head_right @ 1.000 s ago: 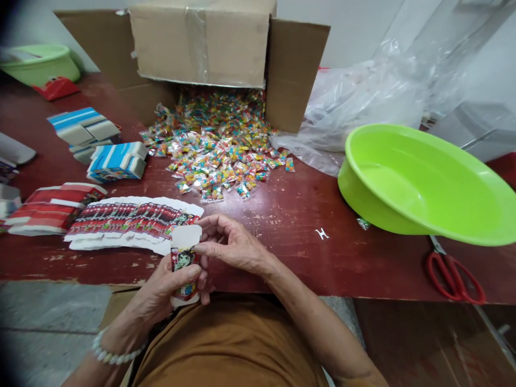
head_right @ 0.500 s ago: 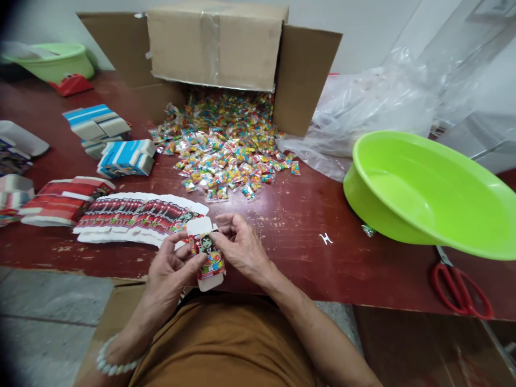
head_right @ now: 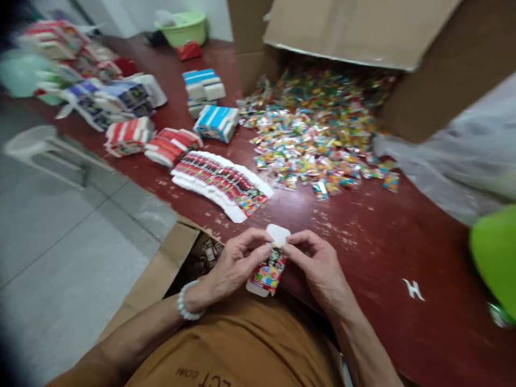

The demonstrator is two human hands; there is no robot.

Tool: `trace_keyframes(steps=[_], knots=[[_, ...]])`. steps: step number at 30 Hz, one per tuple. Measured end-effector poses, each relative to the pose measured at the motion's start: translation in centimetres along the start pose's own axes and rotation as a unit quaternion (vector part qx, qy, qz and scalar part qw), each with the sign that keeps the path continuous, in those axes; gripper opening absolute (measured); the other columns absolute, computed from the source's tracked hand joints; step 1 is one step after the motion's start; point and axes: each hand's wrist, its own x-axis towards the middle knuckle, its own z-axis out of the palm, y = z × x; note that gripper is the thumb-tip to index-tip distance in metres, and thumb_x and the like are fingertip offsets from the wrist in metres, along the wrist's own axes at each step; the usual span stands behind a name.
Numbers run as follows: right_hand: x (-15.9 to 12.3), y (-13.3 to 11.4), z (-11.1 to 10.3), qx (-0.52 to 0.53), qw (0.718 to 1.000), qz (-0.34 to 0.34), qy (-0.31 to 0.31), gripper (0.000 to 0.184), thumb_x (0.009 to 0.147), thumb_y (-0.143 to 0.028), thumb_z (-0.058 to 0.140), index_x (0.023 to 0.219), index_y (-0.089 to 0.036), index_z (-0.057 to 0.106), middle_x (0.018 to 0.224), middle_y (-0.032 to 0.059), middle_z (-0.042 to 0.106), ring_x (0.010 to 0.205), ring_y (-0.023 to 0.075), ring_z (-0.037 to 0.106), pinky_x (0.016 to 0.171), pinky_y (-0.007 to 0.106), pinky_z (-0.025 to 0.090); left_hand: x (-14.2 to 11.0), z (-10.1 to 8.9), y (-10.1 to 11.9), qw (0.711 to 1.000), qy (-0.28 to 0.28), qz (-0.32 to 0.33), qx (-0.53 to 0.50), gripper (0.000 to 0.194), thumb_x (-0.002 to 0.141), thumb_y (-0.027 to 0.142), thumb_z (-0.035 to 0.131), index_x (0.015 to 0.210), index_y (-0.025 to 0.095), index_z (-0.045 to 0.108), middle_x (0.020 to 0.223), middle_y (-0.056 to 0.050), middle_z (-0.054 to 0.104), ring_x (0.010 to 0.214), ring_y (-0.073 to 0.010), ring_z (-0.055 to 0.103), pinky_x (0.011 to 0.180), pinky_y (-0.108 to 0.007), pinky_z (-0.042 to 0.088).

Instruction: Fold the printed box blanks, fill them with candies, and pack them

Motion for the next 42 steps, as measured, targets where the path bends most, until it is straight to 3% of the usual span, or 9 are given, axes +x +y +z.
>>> trace_keyframes(steps=[2, 4, 7, 11, 15, 21, 31, 38, 42], knots=[[-0.2, 0.6, -0.5, -0.010, 0.999, 0.031, -0.042, 0.045, 0.069, -0.032, 0.088, 0.109, -0.024, 0.069, 0.087, 0.0031, 0.070, 0.076, 0.0173, 0.065, 0.074, 0.031, 0.055, -0.5, -0.4, -0.6, 0.999, -0.007, 0.019, 0.032, 0.013, 0.091, 0.029, 0.062, 0.097, 0.018, 0.066, 0.090, -0.003, 0.068, 0.083, -0.0160, 0.061, 0.081, -0.029, 0.048], [-0.6, 1.0, -0.5, -0.049, 0.993, 0.015, -0.102, 0.030, 0.076, -0.031, 0.083, 0.103, -0.025, 0.072, 0.086, 0.0040, 0.068, 0.077, 0.0178, 0.066, 0.073, 0.031, 0.055, -1.1, -0.8, -1.2, 1.000, 0.002, 0.001, 0.009, 0.023, 0.088, 0.033, 0.067, 0.106, 0.020, 0.060, 0.088, -0.002, 0.067, 0.074, -0.0136, 0.059, 0.072, -0.027, 0.047], [-1.1, 1.0, 0.1, -0.120, 0.979, -0.114, -0.118, 0.003, 0.084, -0.028, 0.075, 0.085, -0.026, 0.074, 0.083, 0.0043, 0.065, 0.075, 0.0174, 0.064, 0.069, 0.029, 0.054, -1.8, -1.4, -2.0, 0.993, 0.009, -0.066, -0.096, 0.058, 0.078, 0.044, 0.078, 0.121, 0.024, 0.045, 0.088, 0.000, 0.066, 0.062, -0.0098, 0.055, 0.058, -0.022, 0.043], [-1.0, 0.6, 1.9, -0.241, 0.935, -0.239, -0.101, 0.011, 0.084, -0.026, 0.072, 0.095, -0.029, 0.077, 0.093, 0.0079, 0.068, 0.080, 0.0204, 0.067, 0.068, 0.029, 0.056, -2.2, -1.8, -3.0, 0.954, -0.089, -0.134, -0.251, 0.061, 0.078, 0.072, 0.063, 0.109, 0.021, 0.052, 0.076, -0.001, 0.064, 0.052, -0.0121, 0.059, 0.050, -0.024, 0.047], [-0.3, 0.2, 3.6, -0.252, 0.943, -0.162, -0.147, 0.015, 0.084, -0.037, 0.072, 0.092, -0.025, 0.077, 0.096, 0.0096, 0.072, 0.077, 0.0218, 0.070, 0.069, 0.031, 0.060, -2.3, -2.2, -3.5, 0.952, -0.038, -0.133, -0.274, 0.063, 0.084, 0.078, 0.043, 0.099, 0.019, 0.056, 0.064, 0.000, 0.059, 0.044, -0.0137, 0.056, 0.041, -0.025, 0.048], [-0.1, -0.7, 4.7, -0.201, 0.976, 0.011, -0.082, 0.032, 0.062, -0.043, 0.089, 0.079, -0.019, 0.076, 0.080, 0.0063, 0.075, 0.066, 0.0202, 0.071, 0.061, 0.025, 0.061, -2.9, -3.2, -2.9, 0.995, -0.017, -0.095, -0.002, 0.062, 0.092, 0.071, 0.035, 0.114, 0.021, 0.064, 0.084, -0.002, 0.064, 0.062, -0.0125, 0.060, 0.051, -0.021, 0.047], [-0.5, 0.7, 4.6, -0.203, 0.973, -0.029, -0.109, 0.022, 0.069, -0.039, 0.086, 0.076, -0.021, 0.076, 0.081, 0.0044, 0.073, 0.063, 0.0160, 0.067, 0.059, 0.023, 0.059, -4.6, -3.3, -3.2, 0.997, -0.011, -0.080, -0.015, 0.066, 0.093, 0.068, 0.035, 0.127, 0.021, 0.068, 0.085, -0.005, 0.070, 0.063, -0.0148, 0.063, 0.051, -0.021, 0.046], [-0.2, 0.8, 5.0, -0.252, 0.926, -0.180, -0.215, 0.005, 0.085, -0.028, 0.073, 0.088, -0.023, 0.075, 0.093, 0.0052, 0.071, 0.080, 0.0158, 0.069, 0.070, 0.021, 0.058, -4.6, -4.3, -3.6, 0.991, 0.005, -0.115, -0.074, 0.070, 0.089, 0.074, 0.034, 0.107, 0.018, 0.072, 0.074, -0.005, 0.065, 0.056, -0.0152, 0.059, 0.043, -0.022, 0.045], [0.1, 1.0, 5.1, -0.282, 0.917, -0.196, -0.204, 0.008, 0.084, -0.027, 0.075, 0.090, -0.023, 0.073, 0.093, 0.0048, 0.070, 0.079, 0.0158, 0.068, 0.070, 0.022, 0.057, -4.4, -4.4, -3.9, 0.990, 0.007, -0.106, -0.095, 0.066, 0.088, 0.075, 0.038, 0.100, 0.019, 0.071, 0.069, -0.003, 0.063, 0.052, -0.0131, 0.056, 0.043, -0.020, 0.043]])
